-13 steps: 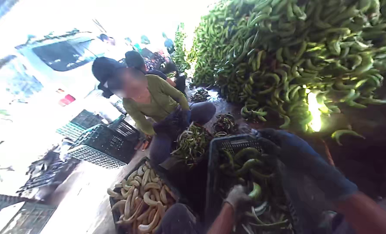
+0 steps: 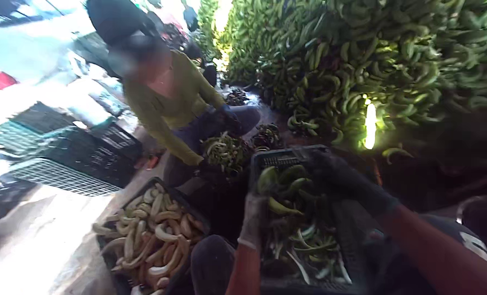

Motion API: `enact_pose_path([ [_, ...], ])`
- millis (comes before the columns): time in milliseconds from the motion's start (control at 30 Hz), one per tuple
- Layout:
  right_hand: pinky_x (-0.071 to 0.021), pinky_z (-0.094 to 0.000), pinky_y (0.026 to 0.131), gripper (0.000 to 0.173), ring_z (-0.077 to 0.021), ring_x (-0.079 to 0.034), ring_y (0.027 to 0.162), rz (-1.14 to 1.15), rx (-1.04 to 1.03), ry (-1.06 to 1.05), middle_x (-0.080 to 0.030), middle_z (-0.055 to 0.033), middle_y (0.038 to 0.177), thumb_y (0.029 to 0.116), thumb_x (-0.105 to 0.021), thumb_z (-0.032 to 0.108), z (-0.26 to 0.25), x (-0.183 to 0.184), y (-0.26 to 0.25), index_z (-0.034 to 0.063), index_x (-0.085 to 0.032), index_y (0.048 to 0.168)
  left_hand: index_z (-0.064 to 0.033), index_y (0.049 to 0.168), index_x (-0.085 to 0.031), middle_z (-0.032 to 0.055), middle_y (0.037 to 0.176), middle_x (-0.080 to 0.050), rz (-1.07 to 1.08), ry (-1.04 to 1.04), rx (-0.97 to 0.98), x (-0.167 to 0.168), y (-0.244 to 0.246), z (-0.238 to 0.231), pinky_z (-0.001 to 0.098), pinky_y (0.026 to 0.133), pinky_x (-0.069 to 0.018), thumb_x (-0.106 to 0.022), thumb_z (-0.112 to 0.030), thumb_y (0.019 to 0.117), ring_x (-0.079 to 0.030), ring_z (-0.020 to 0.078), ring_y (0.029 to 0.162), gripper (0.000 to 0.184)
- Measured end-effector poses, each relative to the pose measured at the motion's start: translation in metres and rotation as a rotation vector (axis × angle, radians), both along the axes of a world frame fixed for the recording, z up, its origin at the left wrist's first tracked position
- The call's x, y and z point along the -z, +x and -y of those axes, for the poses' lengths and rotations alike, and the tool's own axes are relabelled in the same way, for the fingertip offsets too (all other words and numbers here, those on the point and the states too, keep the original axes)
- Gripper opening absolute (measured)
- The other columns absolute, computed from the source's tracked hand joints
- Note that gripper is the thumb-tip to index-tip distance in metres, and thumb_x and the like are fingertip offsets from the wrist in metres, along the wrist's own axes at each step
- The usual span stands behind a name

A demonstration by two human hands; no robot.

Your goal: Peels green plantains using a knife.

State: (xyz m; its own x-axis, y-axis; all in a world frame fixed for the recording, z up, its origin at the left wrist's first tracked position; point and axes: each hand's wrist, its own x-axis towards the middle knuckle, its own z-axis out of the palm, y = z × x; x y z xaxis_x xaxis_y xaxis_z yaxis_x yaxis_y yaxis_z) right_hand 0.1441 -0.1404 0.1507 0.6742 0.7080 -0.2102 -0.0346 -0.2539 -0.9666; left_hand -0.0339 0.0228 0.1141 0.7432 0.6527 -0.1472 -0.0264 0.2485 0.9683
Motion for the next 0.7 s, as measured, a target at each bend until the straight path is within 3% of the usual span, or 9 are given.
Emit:
enact_pose_path([
  [67, -0.0482, -0.0240, 0.047, 0.039, -0.0079, -0.053, 0.052, -0.236, -0.110, 0.078, -0.057, -0.0007, 0.070, 0.1051, -0.051, 0.049, -0.002, 0.017, -0.004, 0.0127, -0.059, 0.115, -0.0059, 0.136, -0.053, 0.0127, 0.090, -0.065, 0.176, -0.312, -0.111, 0.006, -0.003, -0.012, 0.0399, 0.066, -0.0611, -0.042, -0.033, 0.1095, -0.067, 0.0220, 0.072, 0.039],
  [100, -0.0492, -0.0239, 0.051, 0.040, -0.0076, -0.055, 0.056, -0.294, -0.164, 0.076, -0.059, -0.0006, 0.074, 0.1035, -0.054, 0.050, -0.003, 0.022, -0.005, 0.0141, -0.061, 0.119, -0.0080, 0.133, -0.054, 0.0122, 0.090, -0.065, 0.241, -0.375, -0.128, 0.005, -0.005, -0.019, 0.0406, 0.067, -0.0612, -0.039, -0.038, 0.1095, -0.067, 0.0222, 0.073, 0.041],
  [233, -0.0488, -0.0197, 0.049, 0.030, -0.0050, -0.056, 0.055, -0.567, -0.128, 0.124, -0.060, 0.0013, 0.072, 0.1050, -0.055, 0.039, -0.015, 0.023, -0.027, 0.0110, -0.066, 0.102, -0.0102, 0.133, -0.054, 0.0118, 0.095, -0.067, 0.368, -0.372, -0.207, -0.003, -0.010, -0.031, 0.0405, 0.070, -0.0620, -0.034, -0.039, 0.1105, -0.069, 0.0217, 0.077, 0.042],
  [333, -0.0566, -0.0260, 0.058, 0.035, -0.0119, -0.064, 0.065, -0.620, -0.034, 0.158, -0.066, -0.0042, 0.081, 0.1106, -0.041, 0.033, -0.027, 0.021, -0.041, 0.0067, -0.064, 0.110, -0.0106, 0.129, -0.054, 0.0104, 0.092, -0.066, 0.415, -0.369, -0.286, -0.002, -0.009, -0.034, 0.0411, 0.071, -0.0617, -0.033, -0.040, 0.1105, -0.068, 0.0212, 0.076, 0.041],
  [467, -0.0603, -0.0318, 0.070, 0.036, -0.0151, -0.067, 0.076, -0.593, -0.122, 0.271, -0.066, -0.0046, 0.092, 0.1132, -0.030, 0.033, -0.035, 0.022, -0.057, 0.0120, -0.057, 0.127, -0.0119, 0.125, -0.055, 0.0064, 0.095, -0.065, 0.440, -0.344, -0.423, 0.000, -0.008, -0.038, 0.0368, 0.076, -0.0601, -0.032, -0.040, 0.1113, -0.067, 0.0167, 0.081, 0.039],
  [533, -0.0582, -0.0305, 0.064, 0.039, -0.0146, -0.065, 0.071, -0.552, -0.136, 0.270, -0.064, -0.0037, 0.091, 0.1134, -0.026, 0.036, -0.037, 0.022, -0.063, 0.0162, -0.052, 0.135, -0.0101, 0.123, -0.056, 0.0077, 0.093, -0.065, 0.416, -0.343, -0.472, -0.002, -0.009, -0.039, 0.0382, 0.075, -0.0602, -0.030, -0.042, 0.1114, -0.067, 0.0178, 0.081, 0.043],
  [600, -0.0521, -0.0258, 0.050, 0.050, -0.0109, -0.058, 0.058, -0.473, -0.126, 0.213, -0.061, -0.0006, 0.079, 0.1107, -0.022, 0.050, -0.036, 0.018, -0.071, 0.0175, -0.055, 0.129, -0.0088, 0.125, -0.055, 0.0091, 0.095, -0.065, 0.397, -0.333, -0.481, -0.004, -0.012, -0.039, 0.0390, 0.075, -0.0602, -0.030, -0.043, 0.1114, -0.067, 0.0189, 0.083, 0.045],
  [667, -0.0497, -0.0236, 0.047, 0.061, -0.0083, -0.055, 0.055, -0.388, -0.215, 0.187, -0.060, 0.0023, 0.079, 0.0996, -0.039, 0.068, -0.034, 0.019, -0.075, 0.0200, -0.050, 0.135, -0.0072, 0.127, -0.054, 0.0097, 0.096, -0.065, 0.388, -0.305, -0.458, -0.006, -0.015, -0.040, 0.0385, 0.075, -0.0603, -0.030, -0.041, 0.1119, -0.068, 0.0191, 0.084, 0.044],
  [700, -0.0501, -0.0239, 0.048, 0.066, -0.0078, -0.055, 0.056, -0.315, -0.273, 0.177, -0.059, 0.0029, 0.083, 0.0942, -0.052, 0.064, -0.034, 0.017, -0.076, 0.0214, -0.045, 0.145, -0.0062, 0.124, -0.055, 0.0092, 0.092, -0.066, 0.380, -0.281, -0.459, -0.009, -0.015, -0.039, 0.0367, 0.072, -0.0607, -0.031, -0.038, 0.1121, -0.068, 0.0181, 0.079, 0.042],
])
